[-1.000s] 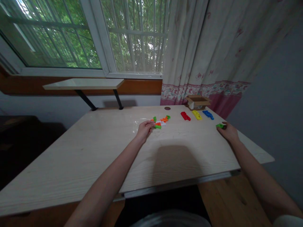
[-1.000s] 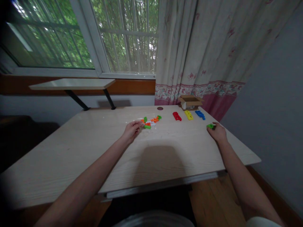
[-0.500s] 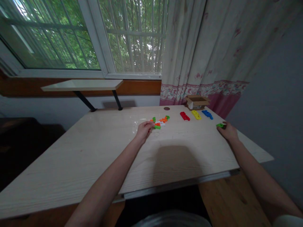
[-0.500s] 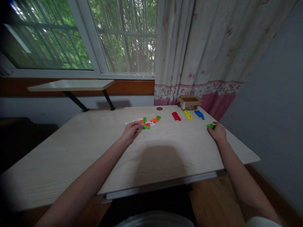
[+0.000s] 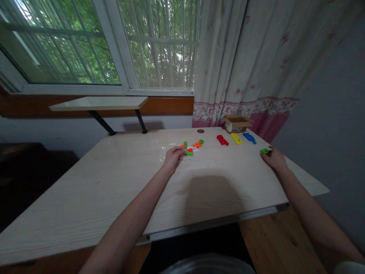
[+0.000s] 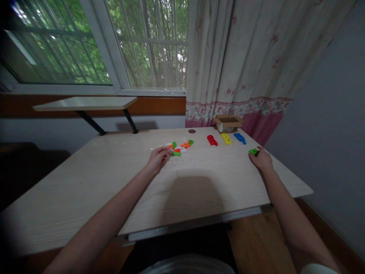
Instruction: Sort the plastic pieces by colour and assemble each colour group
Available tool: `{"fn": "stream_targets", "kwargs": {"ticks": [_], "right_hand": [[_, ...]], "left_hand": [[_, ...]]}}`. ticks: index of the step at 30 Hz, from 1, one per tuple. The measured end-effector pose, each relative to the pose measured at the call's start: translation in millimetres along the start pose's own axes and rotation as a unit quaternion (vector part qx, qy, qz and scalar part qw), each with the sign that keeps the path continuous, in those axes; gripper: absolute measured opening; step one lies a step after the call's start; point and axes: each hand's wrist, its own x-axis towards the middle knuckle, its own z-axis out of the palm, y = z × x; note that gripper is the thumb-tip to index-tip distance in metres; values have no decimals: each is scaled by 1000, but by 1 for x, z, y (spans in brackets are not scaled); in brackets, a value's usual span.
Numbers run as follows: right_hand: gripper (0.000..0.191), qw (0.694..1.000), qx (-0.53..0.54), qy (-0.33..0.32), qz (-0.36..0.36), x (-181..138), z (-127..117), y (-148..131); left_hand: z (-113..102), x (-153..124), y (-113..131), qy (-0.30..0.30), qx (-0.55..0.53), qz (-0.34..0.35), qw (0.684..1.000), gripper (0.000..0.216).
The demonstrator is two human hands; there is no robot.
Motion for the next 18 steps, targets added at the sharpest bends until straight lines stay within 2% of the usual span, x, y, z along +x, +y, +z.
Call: {"fn": "stream_targets", "kwargs": {"ticks": [4,8,12,16,18], "right_hand": [[72,998,-44,14,-47,-1,-15,-25],[58,986,-12,17,-164,-3,-29,-83],[46,950,54,-76,-299,-11,-31,-155],[39,898,128,-156,-391,-22,-23,-217],[38,882,148,-178,-409,-26,-18,-241]], "left_hand": [[-2,4,-2,18,1,23,1000,25],[-3,6,-2,32,17,62,997,20],[-3,6,0,41,40,85,995,16],[-5,8,-1,53,52,91,993,16],[-7,10,-2,57,54,97,992,16]]}}
